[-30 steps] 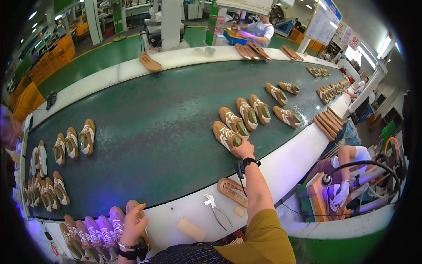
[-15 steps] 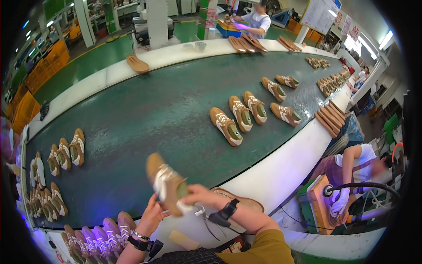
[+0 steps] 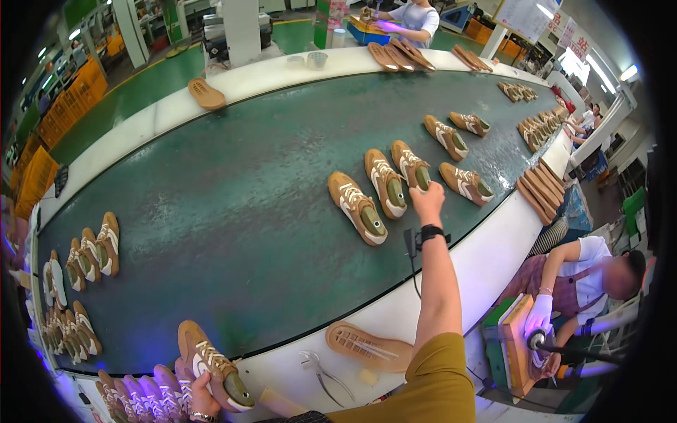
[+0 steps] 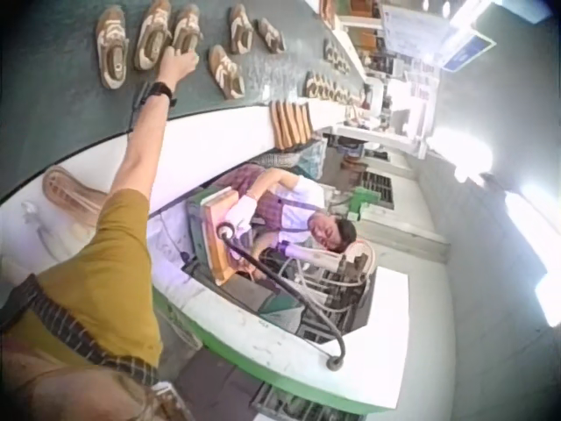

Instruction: The person picks up pairs of brown and white sneakers from a moving conveyor belt in a factory setting. They hold the shoes up to a purple UV light to inspect the soles and sides, then place them back onto the belt. The process is repeated for multiple pairs of shoes throughout the clip.

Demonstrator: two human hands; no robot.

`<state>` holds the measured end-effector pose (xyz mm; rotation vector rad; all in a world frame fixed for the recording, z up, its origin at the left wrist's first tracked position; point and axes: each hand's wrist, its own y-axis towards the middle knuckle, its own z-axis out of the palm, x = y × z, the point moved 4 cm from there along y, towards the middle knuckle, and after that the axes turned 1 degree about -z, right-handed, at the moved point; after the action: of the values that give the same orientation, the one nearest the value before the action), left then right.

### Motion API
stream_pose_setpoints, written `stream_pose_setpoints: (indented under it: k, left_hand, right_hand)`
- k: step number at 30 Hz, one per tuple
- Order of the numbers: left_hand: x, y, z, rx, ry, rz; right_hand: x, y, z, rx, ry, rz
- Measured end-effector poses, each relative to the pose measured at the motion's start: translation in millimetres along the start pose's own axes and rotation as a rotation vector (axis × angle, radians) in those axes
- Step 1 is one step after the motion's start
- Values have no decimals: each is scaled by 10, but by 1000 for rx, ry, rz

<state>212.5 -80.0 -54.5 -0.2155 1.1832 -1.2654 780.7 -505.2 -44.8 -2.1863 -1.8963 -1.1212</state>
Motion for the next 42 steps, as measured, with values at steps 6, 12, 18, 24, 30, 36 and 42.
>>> stream_pose_setpoints:
  k: [6, 12, 18, 24, 30, 36, 42]
  left_hand:
    - [30, -18, -47, -162, 104, -179]
    - [137, 87, -308, -133, 136, -234]
    - [237, 156, -427, 55, 40, -289]
    - [344, 297, -289, 59, 7, -81]
    - [314, 298, -72, 150, -36, -140]
    - [248, 163, 107, 217, -26, -89]
    - [36, -251, 169, 237, -105, -7]
  right_hand:
    - [-423, 507, 229, 195, -40, 105]
    - [-450, 496, 520, 393, 21, 200]
    - [-342, 257, 451, 441, 239, 61]
    - [93, -483, 213, 492, 317, 13]
    - [450, -1256, 47, 561, 231, -45]
    - [972, -1998, 25, 676, 215, -80]
    - [1487, -2648, 33, 711, 219, -144]
